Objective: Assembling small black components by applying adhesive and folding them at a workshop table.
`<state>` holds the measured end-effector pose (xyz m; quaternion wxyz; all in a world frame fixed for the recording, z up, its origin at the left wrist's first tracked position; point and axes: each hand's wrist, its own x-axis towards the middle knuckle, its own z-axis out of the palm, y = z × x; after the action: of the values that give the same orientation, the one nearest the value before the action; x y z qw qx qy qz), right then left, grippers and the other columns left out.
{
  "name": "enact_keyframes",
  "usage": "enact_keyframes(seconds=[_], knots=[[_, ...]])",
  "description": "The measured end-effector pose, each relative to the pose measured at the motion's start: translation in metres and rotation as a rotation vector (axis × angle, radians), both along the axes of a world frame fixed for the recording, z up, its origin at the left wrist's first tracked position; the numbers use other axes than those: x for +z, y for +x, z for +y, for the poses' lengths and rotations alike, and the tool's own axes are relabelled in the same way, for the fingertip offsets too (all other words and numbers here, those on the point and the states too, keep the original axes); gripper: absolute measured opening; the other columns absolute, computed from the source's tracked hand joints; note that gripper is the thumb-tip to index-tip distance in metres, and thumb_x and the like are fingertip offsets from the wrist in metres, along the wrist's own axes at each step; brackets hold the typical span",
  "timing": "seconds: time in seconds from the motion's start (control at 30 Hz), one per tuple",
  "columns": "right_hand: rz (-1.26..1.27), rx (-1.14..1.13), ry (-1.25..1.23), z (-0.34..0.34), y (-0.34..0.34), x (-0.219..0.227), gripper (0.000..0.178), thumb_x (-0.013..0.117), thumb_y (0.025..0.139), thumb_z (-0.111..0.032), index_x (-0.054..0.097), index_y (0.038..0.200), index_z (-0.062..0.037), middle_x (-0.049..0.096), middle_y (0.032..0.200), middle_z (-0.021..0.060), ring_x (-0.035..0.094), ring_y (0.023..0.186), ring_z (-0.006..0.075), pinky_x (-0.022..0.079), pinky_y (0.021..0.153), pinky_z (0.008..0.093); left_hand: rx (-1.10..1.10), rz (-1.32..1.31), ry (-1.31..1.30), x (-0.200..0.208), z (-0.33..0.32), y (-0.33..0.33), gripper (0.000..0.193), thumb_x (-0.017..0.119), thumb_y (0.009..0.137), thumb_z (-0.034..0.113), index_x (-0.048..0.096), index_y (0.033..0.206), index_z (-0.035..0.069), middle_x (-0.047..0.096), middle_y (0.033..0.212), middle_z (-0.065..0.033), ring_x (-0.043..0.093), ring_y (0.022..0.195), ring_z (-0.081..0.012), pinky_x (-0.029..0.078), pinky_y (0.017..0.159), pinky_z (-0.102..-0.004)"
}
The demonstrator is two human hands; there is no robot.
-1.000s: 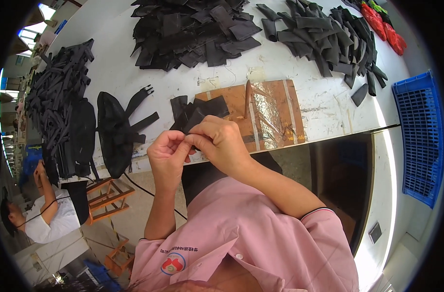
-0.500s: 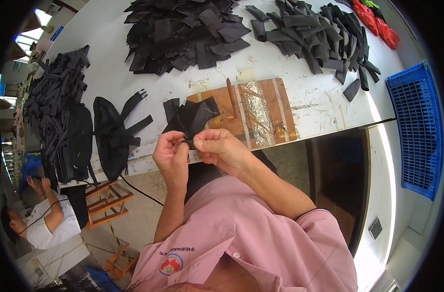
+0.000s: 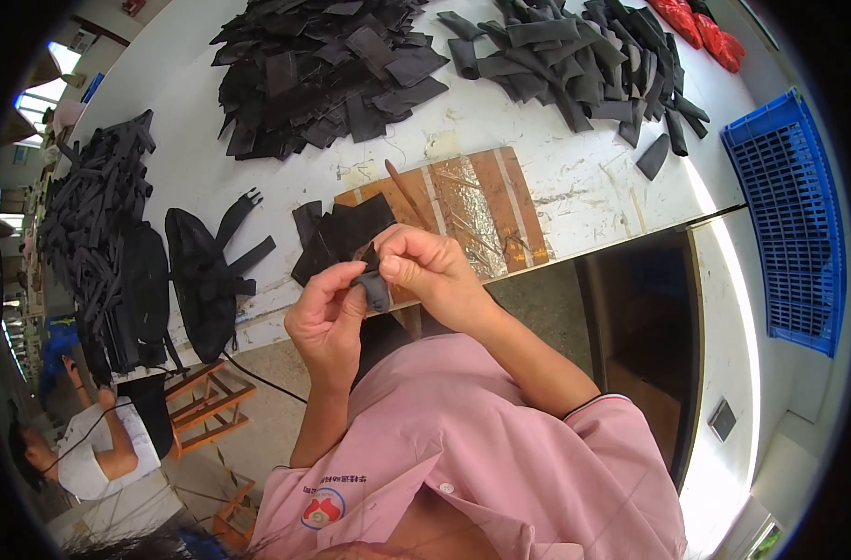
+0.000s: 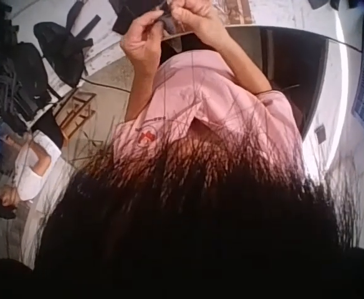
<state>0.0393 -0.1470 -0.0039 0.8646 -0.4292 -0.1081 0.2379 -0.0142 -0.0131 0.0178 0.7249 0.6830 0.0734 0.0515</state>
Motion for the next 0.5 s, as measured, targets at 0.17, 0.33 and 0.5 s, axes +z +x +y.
enact_keyframes(seconds=[0.17,0.33,0.5], knots=[[-0.518,-0.263,-0.477,-0.01,0.003,0.039,0.012,0.054,0.083,-0.011,0.051,0.076,-0.0014,0.05,0.075,0.0045,0.049,0.062,0.0094,0.04,0.054,0.0245,0.107,-0.288,0.225,0.02,-0.014,0.021,0.009,0.053,0.081,0.0,0.057,0.088,0.001,0.055,0.082,-0.006,0.049,0.067,-0.0088,0.039,0.058,-0.02],[-0.437,-0.251,-0.572,-0.019,0.03,0.083,0.02,0.053,0.085,-0.017,0.052,0.075,0.0004,0.046,0.059,0.0017,0.045,0.056,0.0088,0.036,0.05,0.0247,-0.546,-0.046,-1.255,0.05,-0.008,0.053,0.022,0.04,0.083,-0.003,0.044,0.104,-0.003,0.058,0.084,-0.0144,0.034,0.04,-0.0023,0.024,0.035,-0.0157],[-0.066,0.059,-0.323,-0.029,0.066,0.067,0.028,0.054,0.086,-0.027,0.05,0.071,-0.0032,0.039,0.056,-0.0027,0.034,0.049,0.0062,0.027,0.044,0.0208,-0.493,0.243,-1.43,0.045,-0.008,0.083,0.026,0.04,0.084,-0.001,0.046,0.109,-0.003,0.059,0.086,-0.0119,0.026,0.034,-0.0022,0.021,0.032,-0.0167]])
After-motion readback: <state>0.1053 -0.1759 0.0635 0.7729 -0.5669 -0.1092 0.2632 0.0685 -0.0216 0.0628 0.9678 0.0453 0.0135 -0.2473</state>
